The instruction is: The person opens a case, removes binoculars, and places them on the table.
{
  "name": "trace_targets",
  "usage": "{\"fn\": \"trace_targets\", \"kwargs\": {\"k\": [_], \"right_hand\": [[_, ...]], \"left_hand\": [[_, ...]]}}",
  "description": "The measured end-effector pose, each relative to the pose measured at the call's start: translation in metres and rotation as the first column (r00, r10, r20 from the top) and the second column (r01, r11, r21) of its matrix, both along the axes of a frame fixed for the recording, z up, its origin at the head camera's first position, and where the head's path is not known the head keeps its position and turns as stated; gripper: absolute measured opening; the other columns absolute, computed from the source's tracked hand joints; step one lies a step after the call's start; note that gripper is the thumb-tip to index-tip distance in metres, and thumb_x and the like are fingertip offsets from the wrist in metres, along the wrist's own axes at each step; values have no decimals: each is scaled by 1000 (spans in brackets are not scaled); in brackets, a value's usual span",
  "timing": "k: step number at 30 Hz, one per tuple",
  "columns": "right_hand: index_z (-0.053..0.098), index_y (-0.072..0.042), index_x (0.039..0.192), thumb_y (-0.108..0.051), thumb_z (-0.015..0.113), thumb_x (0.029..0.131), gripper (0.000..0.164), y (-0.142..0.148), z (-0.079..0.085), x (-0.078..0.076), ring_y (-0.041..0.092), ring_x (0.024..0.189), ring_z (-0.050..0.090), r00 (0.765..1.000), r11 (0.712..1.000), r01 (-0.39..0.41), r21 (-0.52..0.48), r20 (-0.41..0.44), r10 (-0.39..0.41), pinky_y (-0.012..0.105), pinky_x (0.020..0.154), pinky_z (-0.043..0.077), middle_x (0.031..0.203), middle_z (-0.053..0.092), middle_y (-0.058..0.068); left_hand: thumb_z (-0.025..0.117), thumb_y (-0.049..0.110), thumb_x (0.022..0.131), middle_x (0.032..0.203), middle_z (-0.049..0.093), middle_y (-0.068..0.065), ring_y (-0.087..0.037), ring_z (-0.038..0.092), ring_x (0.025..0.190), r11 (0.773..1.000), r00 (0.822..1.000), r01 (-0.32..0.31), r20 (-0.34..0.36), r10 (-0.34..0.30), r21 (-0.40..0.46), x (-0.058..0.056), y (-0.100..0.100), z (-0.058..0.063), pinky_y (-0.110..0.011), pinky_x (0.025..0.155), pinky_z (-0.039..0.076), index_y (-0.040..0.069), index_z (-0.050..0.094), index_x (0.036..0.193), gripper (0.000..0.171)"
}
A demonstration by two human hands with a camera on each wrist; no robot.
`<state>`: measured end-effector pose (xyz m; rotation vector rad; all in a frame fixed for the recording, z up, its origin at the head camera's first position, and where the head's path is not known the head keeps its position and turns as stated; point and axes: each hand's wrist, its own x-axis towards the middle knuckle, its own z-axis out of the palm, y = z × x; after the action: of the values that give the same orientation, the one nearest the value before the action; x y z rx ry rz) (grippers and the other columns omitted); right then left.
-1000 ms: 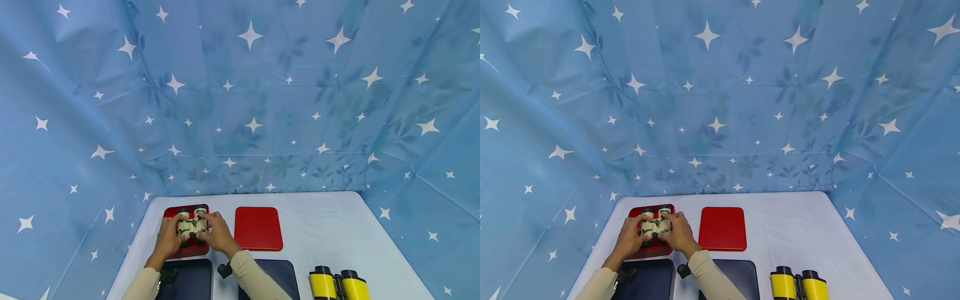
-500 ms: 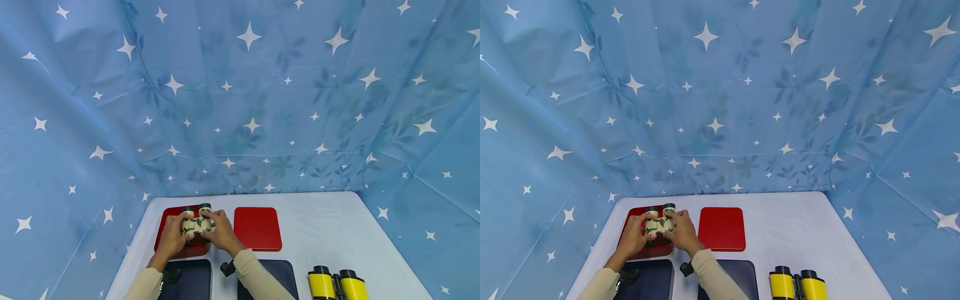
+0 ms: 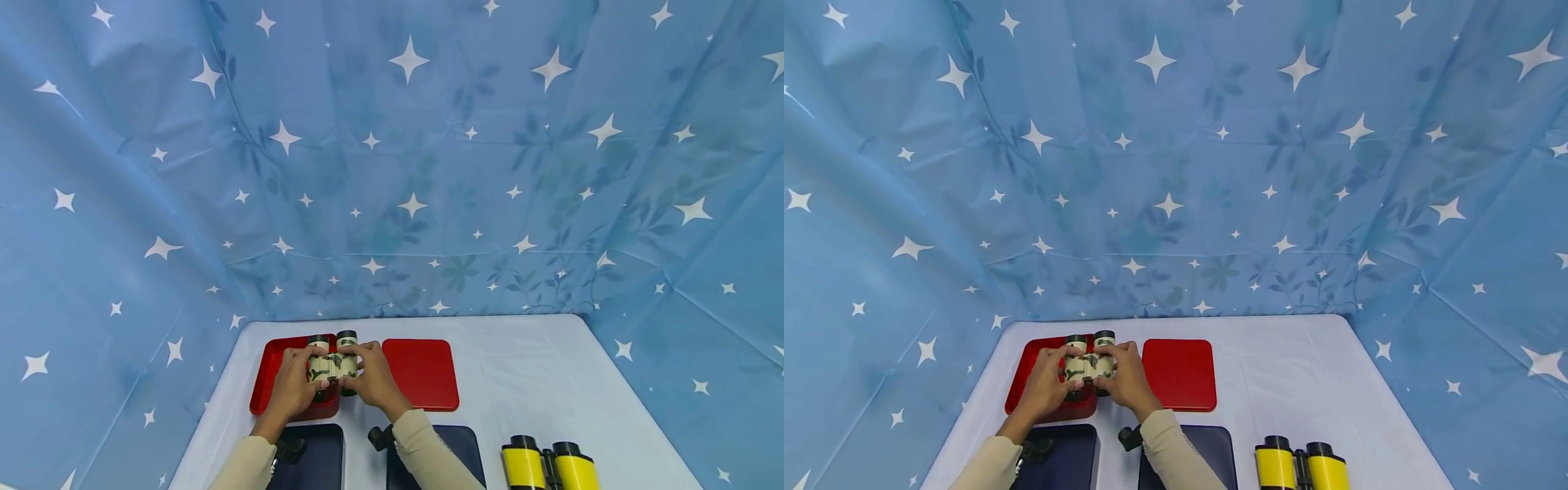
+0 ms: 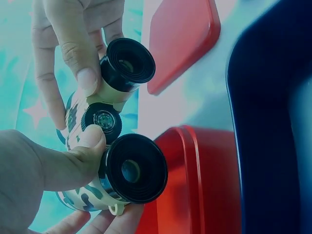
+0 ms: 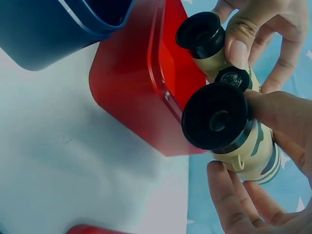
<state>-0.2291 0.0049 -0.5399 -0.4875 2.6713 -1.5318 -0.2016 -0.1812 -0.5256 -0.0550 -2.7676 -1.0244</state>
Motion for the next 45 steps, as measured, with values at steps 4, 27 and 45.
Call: {"fn": "trace_targets", "kwargs": {"k": [4,27,45], "right_hand": [[66,-27,128,-10,86,77,57,9,1,1,22,93,58,1000,999,19,-34,20,-19,21,61,54,123,50,10],[65,-25,131,-7,85,76,61,54,7,9,22,95,62,993,993,116,14,-10,-116,27,71,58,121,51,13],[66,-27,130,-6,86,75,62,99,8,13,29,104,65,982,983,186,-6,37,-185,35,81,60,124,52,12]], "left_hand": [[88,9,73,122,50,-14,-30,56,105,1000,1000,0,7,0,6,-1,9,1,-52,88,51,23,64,122,56],[89,12,71,121,49,-9,-23,56,90,999,999,28,31,-30,45,-9,58,1,-36,74,51,27,66,119,55],[90,14,71,122,48,-9,-24,56,96,992,995,102,-4,-102,73,-15,101,-6,-38,79,50,27,66,119,55]]}}
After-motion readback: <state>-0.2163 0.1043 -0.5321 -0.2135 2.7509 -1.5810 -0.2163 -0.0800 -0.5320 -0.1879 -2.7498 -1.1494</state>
